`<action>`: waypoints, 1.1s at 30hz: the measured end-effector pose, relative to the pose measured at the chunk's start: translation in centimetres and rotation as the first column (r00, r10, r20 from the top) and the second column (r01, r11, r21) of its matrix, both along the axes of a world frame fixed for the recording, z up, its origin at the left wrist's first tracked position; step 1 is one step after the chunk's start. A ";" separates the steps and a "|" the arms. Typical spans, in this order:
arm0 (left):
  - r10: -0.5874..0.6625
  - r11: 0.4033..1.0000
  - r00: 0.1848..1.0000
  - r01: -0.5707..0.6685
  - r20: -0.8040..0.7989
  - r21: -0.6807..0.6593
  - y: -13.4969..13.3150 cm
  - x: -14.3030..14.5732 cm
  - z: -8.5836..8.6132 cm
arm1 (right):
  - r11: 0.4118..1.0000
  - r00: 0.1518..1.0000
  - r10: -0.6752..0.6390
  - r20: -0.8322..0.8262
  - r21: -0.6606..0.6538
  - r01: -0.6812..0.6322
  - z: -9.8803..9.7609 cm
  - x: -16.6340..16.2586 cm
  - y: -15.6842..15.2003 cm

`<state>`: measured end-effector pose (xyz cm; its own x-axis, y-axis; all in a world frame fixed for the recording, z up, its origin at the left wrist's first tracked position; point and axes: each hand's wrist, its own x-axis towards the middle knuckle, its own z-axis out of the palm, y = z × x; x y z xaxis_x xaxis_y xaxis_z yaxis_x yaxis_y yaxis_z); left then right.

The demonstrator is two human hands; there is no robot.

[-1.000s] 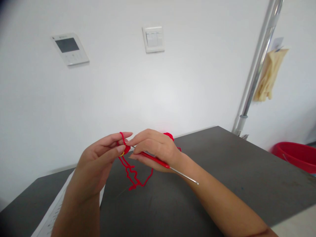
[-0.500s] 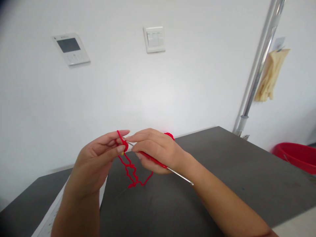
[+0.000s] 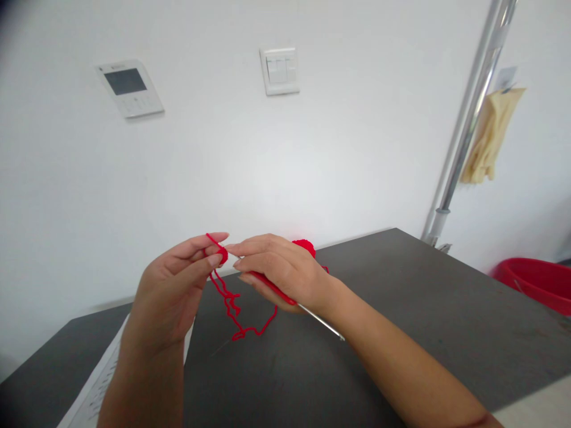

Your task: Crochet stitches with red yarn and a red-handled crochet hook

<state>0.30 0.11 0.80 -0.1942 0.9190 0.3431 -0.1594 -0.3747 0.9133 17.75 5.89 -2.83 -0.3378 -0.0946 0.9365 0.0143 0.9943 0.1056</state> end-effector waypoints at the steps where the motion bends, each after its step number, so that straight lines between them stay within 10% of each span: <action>1: 0.008 1.000 1.000 -0.008 -0.007 0.005 0.0 -0.1 0.0 | 1.000 1.000 0.018 0.000 -0.011 -0.018 0.0 0.0 0.0; 12: 0.010 1.000 0.992 -0.010 -0.127 -0.001 -0.3 -0.8 0.2 | 0.966 0.987 0.158 -0.012 -0.204 -0.157 -0.1 0.3 0.2; 27: 0.069 0.997 0.960 -0.073 -0.270 -0.007 -1.0 -0.8 0.0 | 0.698 0.873 0.414 -0.259 -0.525 -0.487 -0.7 -0.4 0.4; 33: 0.124 0.991 0.932 -0.131 -0.340 0.001 -1.4 -0.5 0.0 | 0.713 0.892 0.418 -0.173 -0.545 -0.441 -0.4 0.6 0.4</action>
<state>-0.21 -1.24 0.85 -0.1860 0.9019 0.3898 0.2086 -0.3515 0.9127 18.32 6.32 -3.22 -0.3572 0.3181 0.8782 -0.4363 0.7746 -0.4580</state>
